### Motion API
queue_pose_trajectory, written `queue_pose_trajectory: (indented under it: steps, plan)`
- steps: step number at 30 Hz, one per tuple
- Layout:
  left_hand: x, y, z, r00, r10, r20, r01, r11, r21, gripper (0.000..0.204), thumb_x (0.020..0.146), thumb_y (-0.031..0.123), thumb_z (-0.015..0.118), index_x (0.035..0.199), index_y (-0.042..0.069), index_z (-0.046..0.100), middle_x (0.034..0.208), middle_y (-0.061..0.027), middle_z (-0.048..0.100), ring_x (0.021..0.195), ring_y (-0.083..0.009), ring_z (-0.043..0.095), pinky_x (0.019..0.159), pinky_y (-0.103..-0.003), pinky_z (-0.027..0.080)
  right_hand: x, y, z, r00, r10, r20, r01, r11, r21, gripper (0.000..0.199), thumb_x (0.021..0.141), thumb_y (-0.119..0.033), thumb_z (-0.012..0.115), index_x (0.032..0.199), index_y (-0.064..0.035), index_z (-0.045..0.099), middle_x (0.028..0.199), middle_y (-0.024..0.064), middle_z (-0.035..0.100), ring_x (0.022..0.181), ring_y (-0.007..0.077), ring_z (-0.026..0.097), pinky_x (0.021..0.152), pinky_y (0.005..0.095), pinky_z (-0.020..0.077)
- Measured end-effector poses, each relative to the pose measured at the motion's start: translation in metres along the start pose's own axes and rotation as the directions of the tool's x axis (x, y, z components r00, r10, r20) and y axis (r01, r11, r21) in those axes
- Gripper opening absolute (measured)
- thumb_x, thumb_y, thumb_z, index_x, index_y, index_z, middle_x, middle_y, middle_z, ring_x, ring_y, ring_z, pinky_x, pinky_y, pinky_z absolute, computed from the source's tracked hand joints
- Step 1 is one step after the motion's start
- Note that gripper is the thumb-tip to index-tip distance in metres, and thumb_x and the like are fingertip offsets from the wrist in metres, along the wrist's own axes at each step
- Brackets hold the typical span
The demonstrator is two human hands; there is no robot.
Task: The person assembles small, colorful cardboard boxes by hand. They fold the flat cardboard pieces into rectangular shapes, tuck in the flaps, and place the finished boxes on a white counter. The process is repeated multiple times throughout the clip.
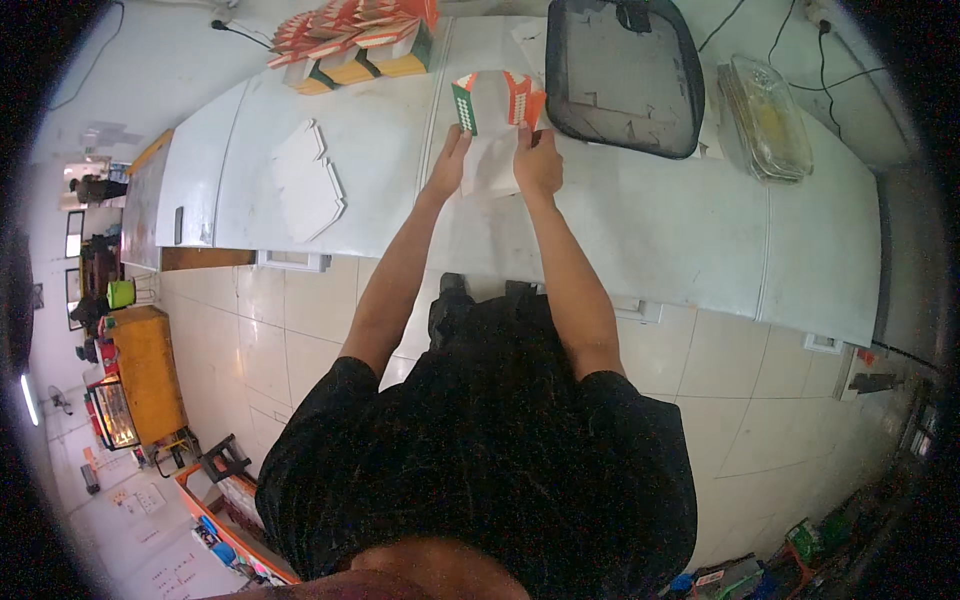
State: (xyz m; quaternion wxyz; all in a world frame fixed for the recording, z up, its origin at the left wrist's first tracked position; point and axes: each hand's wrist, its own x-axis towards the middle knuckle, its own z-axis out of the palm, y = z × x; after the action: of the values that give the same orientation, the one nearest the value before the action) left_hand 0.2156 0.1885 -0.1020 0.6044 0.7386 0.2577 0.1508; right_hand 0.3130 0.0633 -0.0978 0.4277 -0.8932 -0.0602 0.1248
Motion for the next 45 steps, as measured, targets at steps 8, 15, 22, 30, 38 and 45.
queue_pose_trajectory:
  steps: [8, 15, 22, 30, 38, 45]
  plan:
    - [0.019, 0.004, 0.002, 0.998, -0.051, -0.045, 0.048, 0.997, -0.056, 0.053, 0.101, 0.037, 0.044, 0.139, 0.001, 0.043, 0.134, -0.015, 0.052, 0.129, -0.0243, 0.044, 0.109, -0.033, 0.03, 0.014, -0.01, 0.005, 0.991, 0.116, -0.063, -0.115, 0.993, 0.013, 0.051, 0.094, -0.055, 0.046, 0.11, -0.0097, 0.06, 0.107, 0.0178, 0.067, 0.102, 0.0406, 0.062, 0.082, 0.0514, 0.0497]
    - [0.02, -0.023, 0.002, 1.0, -0.022, 0.001, 0.022, 0.989, -0.143, 0.055, 0.1, 0.041, 0.045, 0.138, 0.001, 0.045, 0.131, -0.0154, 0.055, 0.124, -0.0245, 0.049, 0.104, -0.033, 0.036, 0.017, -0.016, 0.002, 0.981, 0.156, -0.12, -0.148, 0.986, 0.075, 0.048, 0.096, -0.051, 0.045, 0.106, -0.0063, 0.06, 0.106, 0.0199, 0.066, 0.101, 0.0431, 0.06, 0.081, 0.0532, 0.0476]
    - [0.014, -0.018, 0.022, 0.952, 0.086, -0.293, -0.041, 0.987, 0.156, 0.038, 0.1, 0.026, 0.045, 0.127, -0.001, 0.049, 0.111, -0.0205, 0.064, 0.103, -0.0344, 0.062, 0.089, -0.039, 0.047, 0.002, -0.008, 0.002, 0.984, -0.05, -0.17, 0.034, 0.994, -0.099, 0.028, 0.098, -0.035, 0.047, 0.104, -0.0111, 0.059, 0.098, 0.0152, 0.067, 0.092, 0.0391, 0.064, 0.072, 0.053, 0.0497]
    - [0.008, -0.048, 0.037, 0.851, 0.449, -0.271, -0.106, 0.653, 0.75, 0.029, 0.085, 0.007, 0.048, 0.11, -0.007, 0.053, 0.106, -0.0188, 0.054, 0.102, -0.034, 0.05, 0.089, -0.048, 0.036, 0.004, 0.013, 0.0, 0.835, -0.545, -0.08, 0.443, 0.751, -0.49, 0.017, 0.095, -0.016, 0.048, 0.1, -0.0048, 0.059, 0.101, 0.0147, 0.061, 0.092, 0.0339, 0.063, 0.071, 0.0424, 0.0572]
    - [0.02, -0.047, 0.045, 0.992, 0.077, -0.099, 0.044, 0.528, 0.848, 0.037, 0.085, 0.011, 0.053, 0.115, -0.009, 0.048, 0.11, -0.0214, 0.054, 0.107, -0.037, 0.05, 0.091, -0.045, 0.046, 0.012, 0.016, 0.004, 0.967, -0.143, 0.212, 0.238, 0.805, -0.543, 0.028, 0.094, -0.017, 0.044, 0.119, -0.0036, 0.044, 0.105, 0.0207, 0.064, 0.097, 0.0379, 0.065, 0.077, 0.0483, 0.0552]
    - [0.027, -0.109, 0.048, 0.976, 0.208, -0.072, -0.084, 0.653, 0.753, 0.043, 0.086, 0.01, 0.054, 0.123, -0.006, 0.041, 0.113, -0.0233, 0.054, 0.107, -0.038, 0.056, 0.092, -0.043, 0.049, 0.019, 0.047, 0.023, 0.949, -0.095, 0.299, 0.196, 0.924, -0.327, 0.033, 0.096, -0.025, 0.04, 0.123, -0.0045, 0.037, 0.106, 0.0256, 0.064, 0.1, 0.0427, 0.063, 0.084, 0.0523, 0.0508]
